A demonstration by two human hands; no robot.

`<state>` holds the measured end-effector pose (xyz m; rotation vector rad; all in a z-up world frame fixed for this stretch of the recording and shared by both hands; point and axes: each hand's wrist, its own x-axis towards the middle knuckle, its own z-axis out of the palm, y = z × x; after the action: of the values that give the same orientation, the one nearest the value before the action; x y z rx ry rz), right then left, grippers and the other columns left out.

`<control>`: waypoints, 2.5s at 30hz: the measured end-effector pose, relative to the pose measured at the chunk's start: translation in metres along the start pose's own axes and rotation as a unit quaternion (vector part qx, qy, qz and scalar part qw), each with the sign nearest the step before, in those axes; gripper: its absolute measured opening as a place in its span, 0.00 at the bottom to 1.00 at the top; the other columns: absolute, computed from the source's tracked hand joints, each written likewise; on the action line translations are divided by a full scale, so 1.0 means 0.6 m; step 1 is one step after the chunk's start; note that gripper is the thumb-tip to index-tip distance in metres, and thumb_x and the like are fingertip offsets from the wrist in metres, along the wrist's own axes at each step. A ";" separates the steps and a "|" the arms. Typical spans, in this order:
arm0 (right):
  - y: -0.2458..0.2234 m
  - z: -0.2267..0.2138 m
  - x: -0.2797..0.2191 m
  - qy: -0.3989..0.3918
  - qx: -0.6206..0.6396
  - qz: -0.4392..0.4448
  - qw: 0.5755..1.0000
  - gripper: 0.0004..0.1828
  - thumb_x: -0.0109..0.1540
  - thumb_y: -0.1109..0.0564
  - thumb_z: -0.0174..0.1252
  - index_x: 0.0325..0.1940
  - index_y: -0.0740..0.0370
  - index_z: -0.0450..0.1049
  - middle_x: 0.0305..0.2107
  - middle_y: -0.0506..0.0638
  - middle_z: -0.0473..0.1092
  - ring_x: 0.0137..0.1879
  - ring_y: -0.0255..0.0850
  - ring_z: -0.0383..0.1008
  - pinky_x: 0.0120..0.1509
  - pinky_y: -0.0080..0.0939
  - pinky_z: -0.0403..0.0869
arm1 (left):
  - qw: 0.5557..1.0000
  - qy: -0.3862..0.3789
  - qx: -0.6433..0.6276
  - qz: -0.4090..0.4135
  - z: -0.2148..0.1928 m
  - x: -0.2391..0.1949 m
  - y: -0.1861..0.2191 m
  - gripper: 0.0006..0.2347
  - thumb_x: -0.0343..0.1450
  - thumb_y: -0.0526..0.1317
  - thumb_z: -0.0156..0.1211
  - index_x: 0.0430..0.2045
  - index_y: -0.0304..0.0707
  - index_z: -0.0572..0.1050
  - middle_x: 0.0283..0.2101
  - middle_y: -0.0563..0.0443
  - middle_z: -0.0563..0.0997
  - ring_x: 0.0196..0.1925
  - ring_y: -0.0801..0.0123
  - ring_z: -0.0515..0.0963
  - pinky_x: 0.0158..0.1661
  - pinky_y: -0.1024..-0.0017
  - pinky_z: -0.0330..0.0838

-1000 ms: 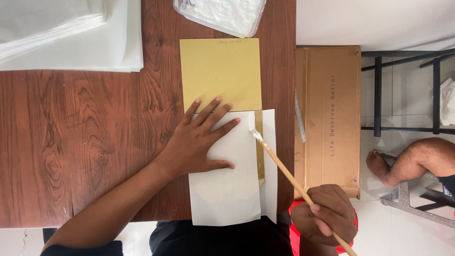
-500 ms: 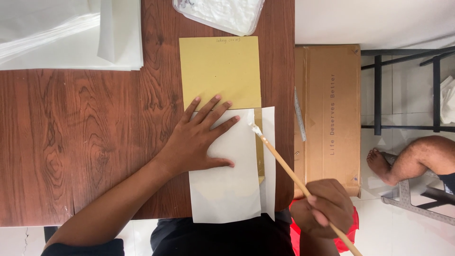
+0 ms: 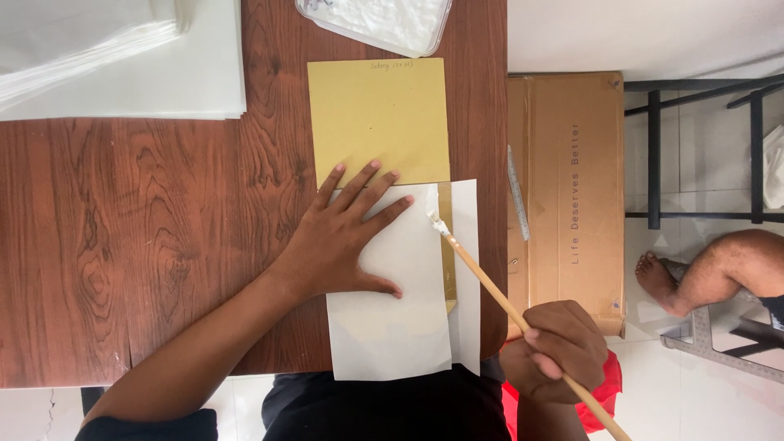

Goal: The person is manually assembling paper bags by folding white paper sheets around a yellow template and applying glue with a wooden stick.

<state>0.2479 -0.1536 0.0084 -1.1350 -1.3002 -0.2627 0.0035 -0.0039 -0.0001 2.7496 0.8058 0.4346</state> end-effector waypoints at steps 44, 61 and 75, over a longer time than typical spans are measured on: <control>0.001 -0.003 0.067 -0.142 0.074 -0.094 0.983 0.33 0.72 0.43 0.38 0.14 0.58 0.53 0.08 0.51 0.58 0.11 0.40 0.55 0.18 0.40 0.50 | 0.999 -0.036 0.022 0.008 -0.005 -0.004 0.002 0.56 0.55 0.85 0.49 0.72 0.42 0.60 0.75 0.37 0.58 0.79 0.43 0.49 0.73 0.43 0.32; -0.016 -0.024 0.053 -0.065 0.026 -0.037 0.997 0.26 0.75 0.45 0.38 0.25 0.59 0.53 0.09 0.52 0.55 0.13 0.41 0.49 0.20 0.43 0.49 | 0.998 -0.024 0.053 -0.010 -0.004 -0.003 0.041 0.61 0.51 0.89 0.45 0.70 0.36 0.63 0.75 0.33 0.57 0.79 0.41 0.49 0.69 0.30 0.33; -0.012 -0.025 0.062 -0.073 0.064 -0.055 0.994 0.24 0.73 0.51 0.37 0.23 0.59 0.51 0.07 0.51 0.50 0.12 0.39 0.47 0.21 0.42 0.44 | 0.994 -0.079 0.052 -0.057 0.006 -0.005 0.060 0.69 0.46 0.89 0.51 0.75 0.34 0.48 0.78 0.31 0.44 0.80 0.38 0.39 0.68 0.27 0.28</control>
<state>0.2639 -0.1533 0.0461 -0.9889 -1.4896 -0.1771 0.0200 -0.0355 0.0071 2.7703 0.9633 0.1543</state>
